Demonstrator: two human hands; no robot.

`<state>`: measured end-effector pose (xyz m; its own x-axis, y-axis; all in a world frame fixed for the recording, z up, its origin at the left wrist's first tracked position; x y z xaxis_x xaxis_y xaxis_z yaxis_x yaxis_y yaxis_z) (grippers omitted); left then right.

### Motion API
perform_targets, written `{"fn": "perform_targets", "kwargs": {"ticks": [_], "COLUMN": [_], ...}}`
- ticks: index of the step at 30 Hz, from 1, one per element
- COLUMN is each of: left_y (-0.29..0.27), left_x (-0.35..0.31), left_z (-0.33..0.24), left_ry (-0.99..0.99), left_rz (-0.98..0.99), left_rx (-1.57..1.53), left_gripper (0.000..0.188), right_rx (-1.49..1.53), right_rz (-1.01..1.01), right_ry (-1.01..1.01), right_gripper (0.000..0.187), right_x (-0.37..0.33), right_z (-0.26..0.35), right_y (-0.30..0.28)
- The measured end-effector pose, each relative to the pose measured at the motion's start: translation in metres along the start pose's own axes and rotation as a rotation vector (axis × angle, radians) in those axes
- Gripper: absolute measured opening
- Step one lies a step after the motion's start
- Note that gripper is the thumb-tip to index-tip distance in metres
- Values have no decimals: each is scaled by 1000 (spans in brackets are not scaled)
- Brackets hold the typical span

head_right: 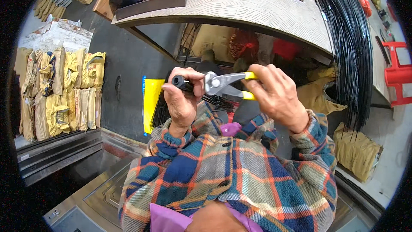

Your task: Assembling black wiring harness components using manual tools and organizing them into bundles at a workbench.

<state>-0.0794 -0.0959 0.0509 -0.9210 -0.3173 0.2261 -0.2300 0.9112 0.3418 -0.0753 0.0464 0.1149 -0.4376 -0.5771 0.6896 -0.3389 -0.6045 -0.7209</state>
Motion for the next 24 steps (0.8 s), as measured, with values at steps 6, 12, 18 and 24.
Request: {"fn": "perform_targets", "kwargs": {"ticks": [6,12,18,24], "left_y": [9,8,10,7], "left_x": [-6,-6,-8,-10], "left_z": [4,7,7,2], "left_ry": [-48,-67,-49,76], "left_rz": [69,9,43,-52], "left_rx": [97,110,152,220], "left_gripper": [60,63,64,64], "right_rx": [-23,-318,-369,-218], "right_rz": [206,191,276,519], "right_ry": [-23,-157,-246,-270], "right_gripper": [27,42,46,32], "right_x": [10,21,27,25], "right_z": [-1,1,4,4], "right_y": [7,3,-6,1]}}
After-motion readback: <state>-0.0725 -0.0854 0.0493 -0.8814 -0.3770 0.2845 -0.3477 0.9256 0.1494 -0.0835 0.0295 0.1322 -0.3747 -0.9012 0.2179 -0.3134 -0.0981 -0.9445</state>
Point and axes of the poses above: each hand's wrist, its own x-axis towards the middle knuckle, its own y-axis out of the palm, z = x × y, the point moved 9 cm from there along x, towards the middle knuckle, and after that the axes turned 14 degrees about -z, right-handed, at the moved point
